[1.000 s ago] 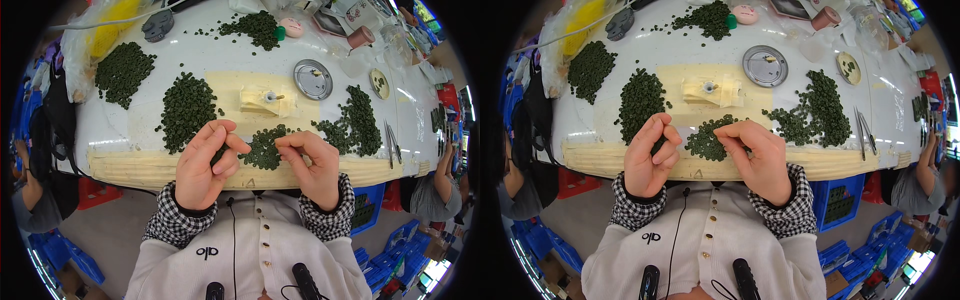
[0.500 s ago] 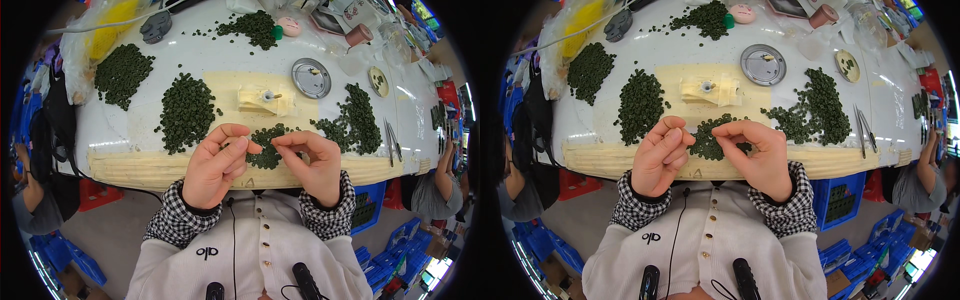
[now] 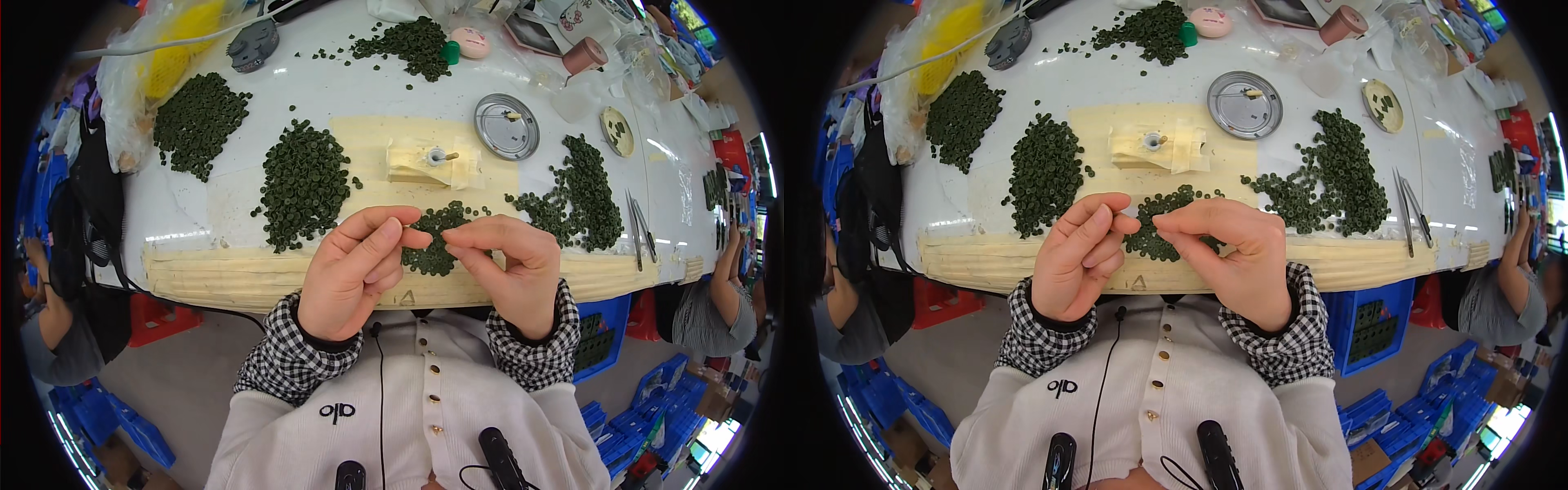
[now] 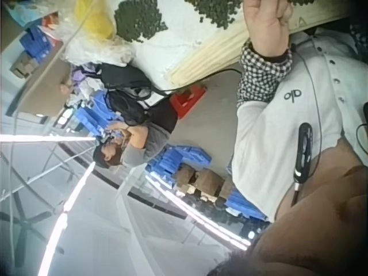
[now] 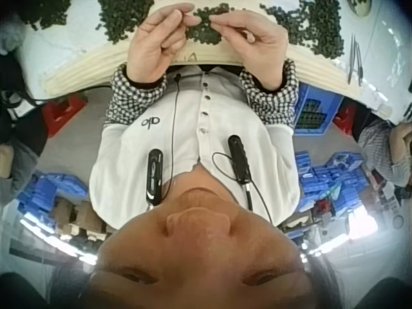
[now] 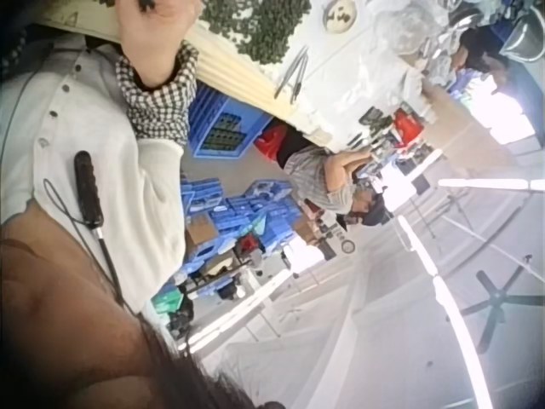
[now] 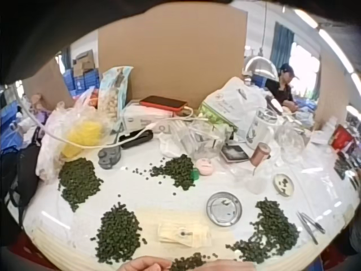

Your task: The recorder is sorting and inspecting small green plastic toy components at a factory assembly station.

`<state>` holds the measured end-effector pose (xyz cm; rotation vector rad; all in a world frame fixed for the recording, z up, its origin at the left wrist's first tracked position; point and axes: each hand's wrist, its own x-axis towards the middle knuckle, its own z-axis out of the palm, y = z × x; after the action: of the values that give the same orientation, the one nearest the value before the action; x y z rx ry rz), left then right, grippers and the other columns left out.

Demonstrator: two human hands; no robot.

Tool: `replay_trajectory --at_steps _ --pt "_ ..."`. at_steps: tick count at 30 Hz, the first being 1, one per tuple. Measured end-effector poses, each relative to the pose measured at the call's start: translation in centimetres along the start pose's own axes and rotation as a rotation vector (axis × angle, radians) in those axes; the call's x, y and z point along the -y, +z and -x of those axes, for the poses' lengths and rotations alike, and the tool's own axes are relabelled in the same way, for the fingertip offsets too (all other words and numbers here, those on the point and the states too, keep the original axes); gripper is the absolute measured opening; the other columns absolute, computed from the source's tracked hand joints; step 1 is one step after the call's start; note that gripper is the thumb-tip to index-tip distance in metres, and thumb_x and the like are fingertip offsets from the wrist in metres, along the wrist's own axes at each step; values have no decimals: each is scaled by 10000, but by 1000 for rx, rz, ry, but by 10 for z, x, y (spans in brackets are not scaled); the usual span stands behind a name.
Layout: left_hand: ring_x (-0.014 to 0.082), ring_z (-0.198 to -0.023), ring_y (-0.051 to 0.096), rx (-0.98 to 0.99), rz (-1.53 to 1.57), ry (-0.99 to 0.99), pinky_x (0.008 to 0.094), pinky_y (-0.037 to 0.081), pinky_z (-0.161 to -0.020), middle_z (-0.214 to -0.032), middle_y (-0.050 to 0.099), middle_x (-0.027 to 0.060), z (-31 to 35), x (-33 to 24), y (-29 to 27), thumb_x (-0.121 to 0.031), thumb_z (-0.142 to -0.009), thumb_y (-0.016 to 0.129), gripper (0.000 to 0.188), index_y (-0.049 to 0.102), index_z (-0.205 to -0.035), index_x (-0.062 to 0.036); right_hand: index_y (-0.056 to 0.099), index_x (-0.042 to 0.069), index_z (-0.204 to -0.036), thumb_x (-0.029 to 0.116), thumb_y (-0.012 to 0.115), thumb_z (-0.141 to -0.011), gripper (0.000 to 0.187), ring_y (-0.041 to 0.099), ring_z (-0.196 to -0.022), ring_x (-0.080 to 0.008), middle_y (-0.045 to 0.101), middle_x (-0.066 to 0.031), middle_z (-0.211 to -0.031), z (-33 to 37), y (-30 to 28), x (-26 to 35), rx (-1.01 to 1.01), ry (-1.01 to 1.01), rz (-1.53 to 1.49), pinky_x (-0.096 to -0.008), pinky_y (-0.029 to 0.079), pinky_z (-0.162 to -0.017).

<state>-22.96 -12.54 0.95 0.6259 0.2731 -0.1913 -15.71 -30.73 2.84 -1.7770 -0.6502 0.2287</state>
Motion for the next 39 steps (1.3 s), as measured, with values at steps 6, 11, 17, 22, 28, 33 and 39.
replay_trajectory --at_steps 6,11,17,22,28,33,39 --pt "2 -515 281 32 10 -15 151 265 -466 -953 649 78 -1 0 0 -127 -956 444 235 537 -1133 -3 668 -22 -874 -39 691 -719 158 640 -706 -133 677 -96 -784 2 7 2 -71 49 -104 -231 508 -645" --pt "8 -532 322 41 17 -16 162 280 -477 -942 641 79 -1 4 -6 -108 -934 495 220 572 -1108 2 649 -31 -844 -42 691 -715 136 624 -685 -127 653 -83 -786 -1 7 5 -66 0 -77 -229 498 -635" --pt "5 -540 325 42 31 -55 168 277 -477 -931 638 64 0 -1 0 -88 -922 511 254 561 -1151 8 651 -19 -835 -53 676 -717 126 613 -685 -130 647 -82 -797 0 12 6 -78 -56 -60 -228 486 -623" --pt "2 -538 330 56 33 -51 164 283 -478 -942 645 77 0 -1 -1 -77 -920 508 269 549 -1171 9 652 -9 -816 -54 677 -706 121 609 -669 -145 646 -88 -795 0 13 7 -98 -90 -44 -237 477 -607" --pt "10 -538 347 6 -43 -30 162 287 -477 -940 650 88 1 0 1 -68 -909 525 258 558 -1155 5 647 6 -789 -57 681 -691 122 598 -658 -158 635 -86 -769 -3 13 9 -101 -140 3 -247 471 -598" --pt "11 -603 429 -23 -191 18 160 332 -512 -939 659 81 3 1 3 -62 -881 575 224 603 -1092 8 647 10 -797 -54 692 -678 143 599 -674 -170 627 -84 -765 -4 15 7 -142 -188 69 -250 470 -595" --pt "83 -837 591 -75 -445 106 214 469 -754 -943 671 80 5 1 7 -37 -845 619 184 645 -1017 22 648 12 -801 -52 695 -675 149 591 -680 -189 607 -86 -772 -4 17 8 -141 -229 143 -266 469 -586"
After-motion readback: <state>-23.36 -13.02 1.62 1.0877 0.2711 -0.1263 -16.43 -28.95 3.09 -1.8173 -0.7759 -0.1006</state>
